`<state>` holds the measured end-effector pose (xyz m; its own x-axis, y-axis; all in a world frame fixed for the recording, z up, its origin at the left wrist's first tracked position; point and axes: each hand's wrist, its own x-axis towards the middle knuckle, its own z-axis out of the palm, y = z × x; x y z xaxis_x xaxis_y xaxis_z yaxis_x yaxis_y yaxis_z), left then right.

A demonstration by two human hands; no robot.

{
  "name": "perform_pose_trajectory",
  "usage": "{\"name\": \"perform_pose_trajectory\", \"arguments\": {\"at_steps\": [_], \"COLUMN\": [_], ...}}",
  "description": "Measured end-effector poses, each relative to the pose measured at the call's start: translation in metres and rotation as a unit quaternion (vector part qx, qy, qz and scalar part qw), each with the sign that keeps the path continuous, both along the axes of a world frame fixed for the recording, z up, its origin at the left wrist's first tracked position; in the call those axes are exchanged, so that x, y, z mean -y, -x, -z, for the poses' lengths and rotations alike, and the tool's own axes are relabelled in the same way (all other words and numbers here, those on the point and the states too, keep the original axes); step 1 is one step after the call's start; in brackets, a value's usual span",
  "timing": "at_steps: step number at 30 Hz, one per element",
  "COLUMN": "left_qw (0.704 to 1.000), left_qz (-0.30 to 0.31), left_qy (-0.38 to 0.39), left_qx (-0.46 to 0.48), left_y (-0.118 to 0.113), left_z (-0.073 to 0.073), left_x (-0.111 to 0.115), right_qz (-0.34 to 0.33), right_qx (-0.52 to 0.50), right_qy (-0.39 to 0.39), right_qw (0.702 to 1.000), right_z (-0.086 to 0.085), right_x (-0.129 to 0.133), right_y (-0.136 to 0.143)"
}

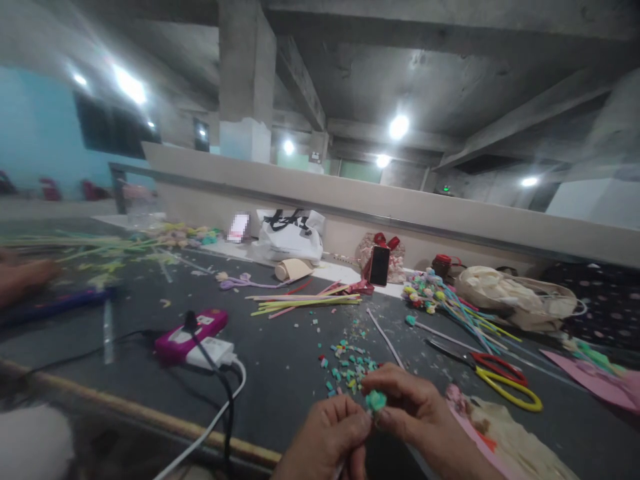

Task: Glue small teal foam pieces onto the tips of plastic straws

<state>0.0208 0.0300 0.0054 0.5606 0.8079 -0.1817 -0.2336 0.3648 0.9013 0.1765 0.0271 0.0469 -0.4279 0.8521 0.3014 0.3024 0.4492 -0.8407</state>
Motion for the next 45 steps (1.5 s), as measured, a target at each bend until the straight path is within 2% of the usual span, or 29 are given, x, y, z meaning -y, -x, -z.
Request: {"name": "perform_pose_trajectory", "arguments": {"at_steps": [6, 13, 19, 23, 27, 28, 30, 33, 37, 41, 45], "left_qw": [1.000, 0.999, 0.997, 0.997, 0.988, 0.977, 0.963, 0.953, 0.955, 0.963, 0.974], "left_qz": [-0.010, -0.010, -0.026, -0.035, -0.102, -0.163, -0.216, -0.242, -0.236, -0.213, -0.189], "left_qy": [-0.008, 0.047, 0.059, 0.047, 0.079, 0.084, 0.106, 0.115, 0.113, 0.096, 0.043], "left_qx": [0.003, 0.022, 0.029, 0.049, 0.084, 0.109, 0.123, 0.140, 0.138, 0.133, 0.118], "left_y": [0.002, 0.003, 0.003, 0.005, 0.010, 0.011, 0.015, 0.019, 0.021, 0.026, 0.032], "left_z": [-0.002, 0.000, -0.003, -0.005, -0.020, -0.026, -0.036, -0.044, -0.044, -0.039, -0.039], "left_x": [-0.001, -0.004, -0.001, -0.001, 0.006, 0.009, 0.013, 0.018, 0.020, 0.016, 0.012], "right_qz": [0.002, 0.070, 0.027, 0.038, 0.069, 0.077, 0.089, 0.105, 0.131, 0.190, 0.252], "right_qx": [-0.016, -0.061, -0.054, -0.045, -0.049, -0.048, -0.047, -0.044, -0.037, 0.008, 0.029], "right_qy": [0.035, 0.046, 0.086, 0.097, 0.092, 0.093, 0.098, 0.107, 0.120, 0.079, 0.036], "right_qw": [0.999, 0.995, 0.994, 0.994, 0.992, 0.992, 0.990, 0.988, 0.983, 0.979, 0.967], "right_z": [0.002, -0.003, -0.005, -0.002, 0.002, 0.003, 0.004, 0.006, 0.009, 0.013, 0.001], "right_x": [0.001, -0.004, -0.004, -0.005, -0.008, -0.008, -0.008, -0.007, -0.006, -0.009, -0.006], "right_y": [-0.004, -0.013, -0.005, -0.002, -0.007, -0.009, -0.014, -0.020, -0.026, -0.034, -0.055]}}
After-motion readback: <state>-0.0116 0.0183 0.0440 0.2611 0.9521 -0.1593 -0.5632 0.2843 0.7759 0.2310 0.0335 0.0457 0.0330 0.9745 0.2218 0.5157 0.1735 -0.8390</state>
